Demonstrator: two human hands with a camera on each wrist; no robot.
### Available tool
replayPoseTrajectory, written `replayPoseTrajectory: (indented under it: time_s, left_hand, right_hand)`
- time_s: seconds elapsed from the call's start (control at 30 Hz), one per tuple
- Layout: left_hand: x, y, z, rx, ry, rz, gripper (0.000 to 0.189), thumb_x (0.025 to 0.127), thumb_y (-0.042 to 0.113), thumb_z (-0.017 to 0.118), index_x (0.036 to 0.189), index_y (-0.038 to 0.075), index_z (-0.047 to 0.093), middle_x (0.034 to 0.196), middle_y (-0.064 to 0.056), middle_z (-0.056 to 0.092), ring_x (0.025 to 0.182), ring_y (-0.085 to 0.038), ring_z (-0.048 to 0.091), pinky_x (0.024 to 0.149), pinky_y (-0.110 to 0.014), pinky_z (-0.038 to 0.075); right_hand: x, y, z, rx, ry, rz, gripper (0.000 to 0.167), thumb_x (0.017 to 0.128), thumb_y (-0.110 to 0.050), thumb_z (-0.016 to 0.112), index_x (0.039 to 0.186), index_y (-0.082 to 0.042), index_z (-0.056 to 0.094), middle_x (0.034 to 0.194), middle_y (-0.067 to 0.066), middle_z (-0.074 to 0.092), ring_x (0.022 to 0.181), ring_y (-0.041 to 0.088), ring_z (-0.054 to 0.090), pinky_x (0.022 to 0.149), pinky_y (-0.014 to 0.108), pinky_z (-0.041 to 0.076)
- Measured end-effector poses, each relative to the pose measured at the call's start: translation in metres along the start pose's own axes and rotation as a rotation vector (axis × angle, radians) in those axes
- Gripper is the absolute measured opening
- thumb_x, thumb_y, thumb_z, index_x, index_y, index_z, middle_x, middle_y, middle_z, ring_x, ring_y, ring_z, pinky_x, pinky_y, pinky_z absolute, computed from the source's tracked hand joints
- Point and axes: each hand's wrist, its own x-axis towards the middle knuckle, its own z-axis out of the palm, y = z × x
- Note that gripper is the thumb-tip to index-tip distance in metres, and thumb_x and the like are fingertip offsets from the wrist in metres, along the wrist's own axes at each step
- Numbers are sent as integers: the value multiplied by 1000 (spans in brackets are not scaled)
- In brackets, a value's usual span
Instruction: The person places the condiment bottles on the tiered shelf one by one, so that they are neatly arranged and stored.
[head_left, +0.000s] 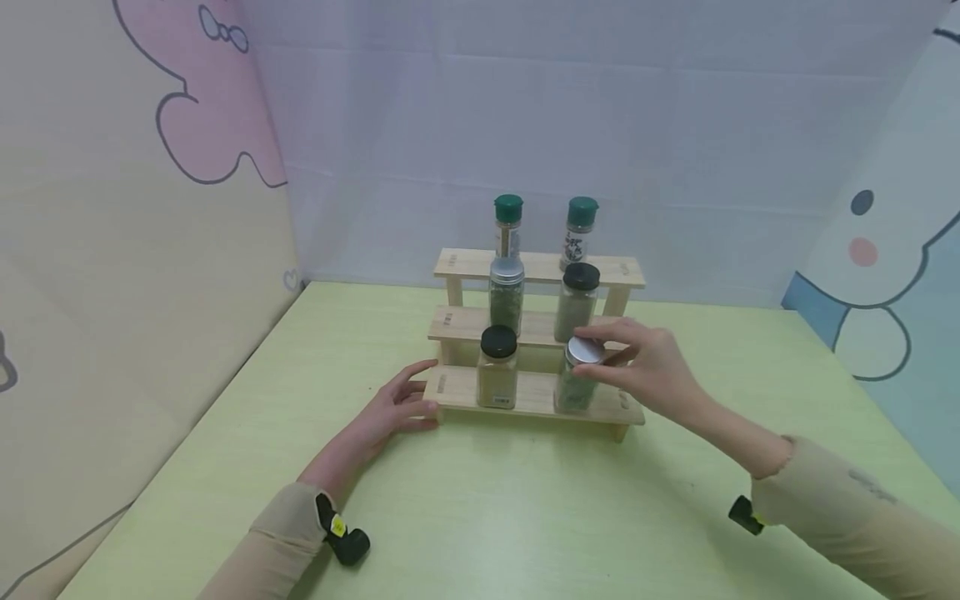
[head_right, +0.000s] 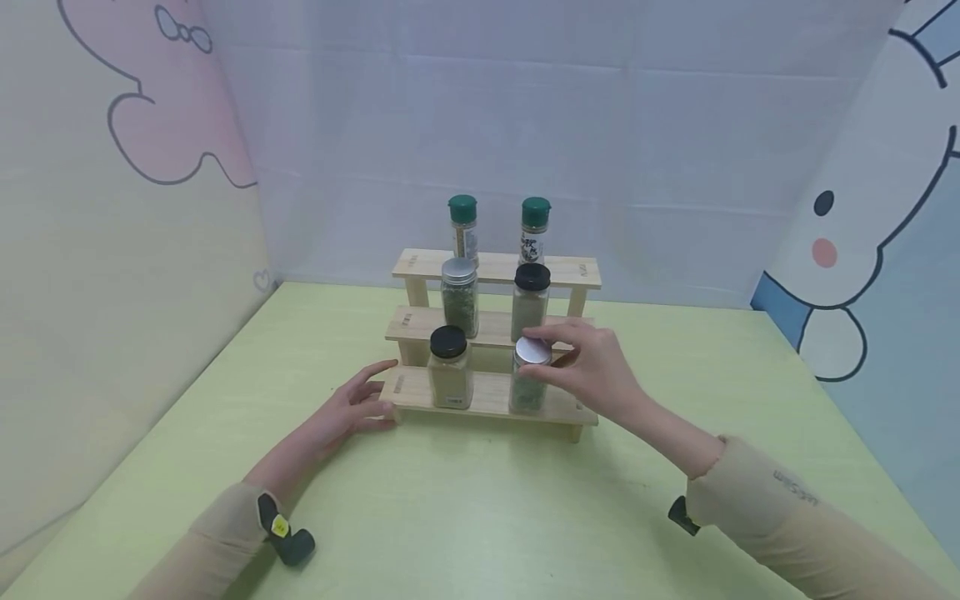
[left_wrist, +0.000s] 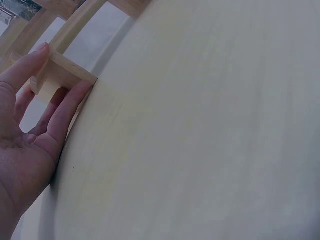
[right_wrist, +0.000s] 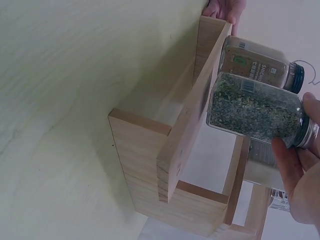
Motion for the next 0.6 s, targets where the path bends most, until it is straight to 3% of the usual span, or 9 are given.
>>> replayPoseTrajectory:
  time_s: [0.33, 0.5, 0.6]
  left_hand:
    - [-1, 2, 1, 2, 2, -7, 72, 93, 13, 68, 151, 34, 33, 149, -19, 39, 119, -25, 58, 96, -45, 57]
    - [-2, 3, 2, -1, 2, -3, 72, 93, 12, 68, 152, 33, 33, 149, -19, 39, 120, -25, 58, 96, -45, 57]
    - [-3, 3, 2, 1, -1, -4, 71, 93, 13, 67, 152, 33, 32, 149, -19, 39, 119, -25, 58, 96, -45, 57]
  right_hand:
    - [-2, 2, 9, 36, 3, 23, 45, 76, -11, 84, 118, -8, 72, 111, 7, 70, 89, 18, 70, 69, 18, 60]
    - [-1, 5, 11, 47, -16, 40, 44, 80, -13, 82, 122, -9, 70, 117, 8, 68, 92, 19, 70, 71, 19, 61]
    - [-4, 8, 10, 64, -45, 80, 43, 84, -14, 78, 126, -12, 68, 124, 10, 67, 93, 12, 70, 74, 20, 61]
